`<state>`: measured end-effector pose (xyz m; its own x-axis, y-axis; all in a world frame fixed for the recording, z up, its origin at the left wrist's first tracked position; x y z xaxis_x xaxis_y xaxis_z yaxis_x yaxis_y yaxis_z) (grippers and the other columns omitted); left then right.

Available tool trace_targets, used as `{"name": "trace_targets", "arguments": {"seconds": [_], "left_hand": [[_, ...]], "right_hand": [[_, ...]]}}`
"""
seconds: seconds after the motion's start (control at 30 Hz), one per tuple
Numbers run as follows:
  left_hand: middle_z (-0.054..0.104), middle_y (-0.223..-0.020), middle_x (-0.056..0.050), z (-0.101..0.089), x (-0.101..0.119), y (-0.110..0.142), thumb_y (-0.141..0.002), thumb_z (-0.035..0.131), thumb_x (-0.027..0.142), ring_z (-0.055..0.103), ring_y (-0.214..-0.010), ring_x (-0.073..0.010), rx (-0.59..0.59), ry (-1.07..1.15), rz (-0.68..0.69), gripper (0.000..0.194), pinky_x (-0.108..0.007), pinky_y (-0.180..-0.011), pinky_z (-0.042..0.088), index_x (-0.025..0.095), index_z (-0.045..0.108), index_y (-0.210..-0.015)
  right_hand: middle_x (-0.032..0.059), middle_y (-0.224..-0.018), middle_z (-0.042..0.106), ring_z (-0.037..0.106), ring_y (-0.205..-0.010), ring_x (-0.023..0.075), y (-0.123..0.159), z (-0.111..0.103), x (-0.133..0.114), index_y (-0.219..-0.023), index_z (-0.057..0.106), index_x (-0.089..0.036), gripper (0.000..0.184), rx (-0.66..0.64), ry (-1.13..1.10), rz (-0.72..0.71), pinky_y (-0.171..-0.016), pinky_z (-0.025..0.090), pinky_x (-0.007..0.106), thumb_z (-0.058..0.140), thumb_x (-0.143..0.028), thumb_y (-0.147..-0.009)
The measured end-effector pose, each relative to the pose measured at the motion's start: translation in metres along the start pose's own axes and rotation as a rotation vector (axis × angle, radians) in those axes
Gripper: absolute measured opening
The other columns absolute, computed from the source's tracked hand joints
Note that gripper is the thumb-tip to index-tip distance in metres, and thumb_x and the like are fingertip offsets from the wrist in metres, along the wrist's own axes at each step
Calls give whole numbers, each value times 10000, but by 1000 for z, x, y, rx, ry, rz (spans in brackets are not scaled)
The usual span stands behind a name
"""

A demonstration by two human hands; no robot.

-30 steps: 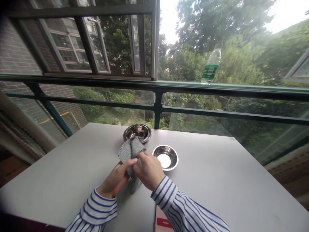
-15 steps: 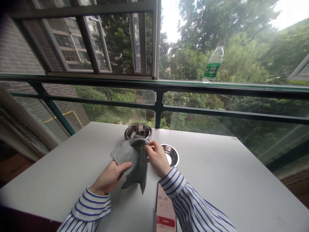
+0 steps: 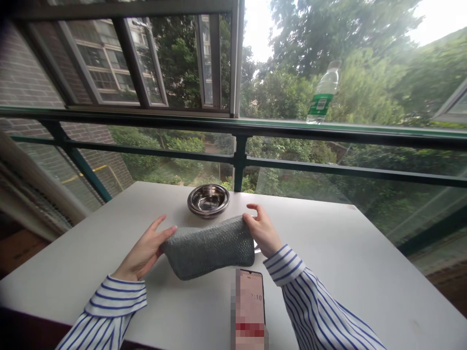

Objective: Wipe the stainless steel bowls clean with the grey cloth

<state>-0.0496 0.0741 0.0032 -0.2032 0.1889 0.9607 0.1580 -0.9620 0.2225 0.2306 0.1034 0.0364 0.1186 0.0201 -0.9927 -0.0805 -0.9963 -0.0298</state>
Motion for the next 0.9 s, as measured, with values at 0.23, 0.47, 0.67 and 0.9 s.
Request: {"name": "trace_targets", "arguments": {"seconds": [0.23, 0.47, 0.67, 0.9], "left_hand": [[515, -1096, -111, 15, 8, 5, -442, 799, 285, 536, -992, -288, -151, -513, 158, 414, -357, -890, 393, 173, 719, -833], [511, -1153, -122, 22, 25, 3, -604, 683, 393, 526, -1017, -291, -208, -659, 280, 214, -324, -876, 394, 181, 696, -583], [647, -815, -70, 21, 17, -9, -680, 588, 485, 602, -817, -240, -90, -538, 274, 345, -360, -762, 459, 154, 613, -772], [603, -1126, -128, 58, -21, 12, -723, 546, 519, 519, -1088, -268, -184, -229, 137, 498, -397, -914, 372, 165, 563, -1073]], "right_hand": [[41, -910, 629, 568, -800, 179, 4, 14, -7, -1135, 552, -179, 504, -377, 199, -133, -692, 439, 301, 630, -254, -644], [29, -791, 573, 511, -712, 164, 5, 5, -37, -628, 648, -181, 97, -364, 430, -270, -676, 392, 289, 600, -248, -680], [-58, -525, 435, 373, -462, 81, 14, 26, -29, -649, 515, -174, 152, -445, -277, 95, -428, 259, 196, 570, -308, -694], [-58, -549, 423, 387, -487, 89, 20, 58, -17, -664, 431, -187, 208, -387, -522, 127, -480, 321, 210, 541, -364, -660]]}}
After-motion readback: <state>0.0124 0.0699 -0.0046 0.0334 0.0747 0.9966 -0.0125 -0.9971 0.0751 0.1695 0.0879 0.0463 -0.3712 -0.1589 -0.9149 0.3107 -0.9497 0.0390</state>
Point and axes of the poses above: each hand's wrist, its own y-axis away from the middle knuckle, its own z-axis out of the palm, x = y × z, the point moved 8 cm from there along -y, towards the middle knuckle
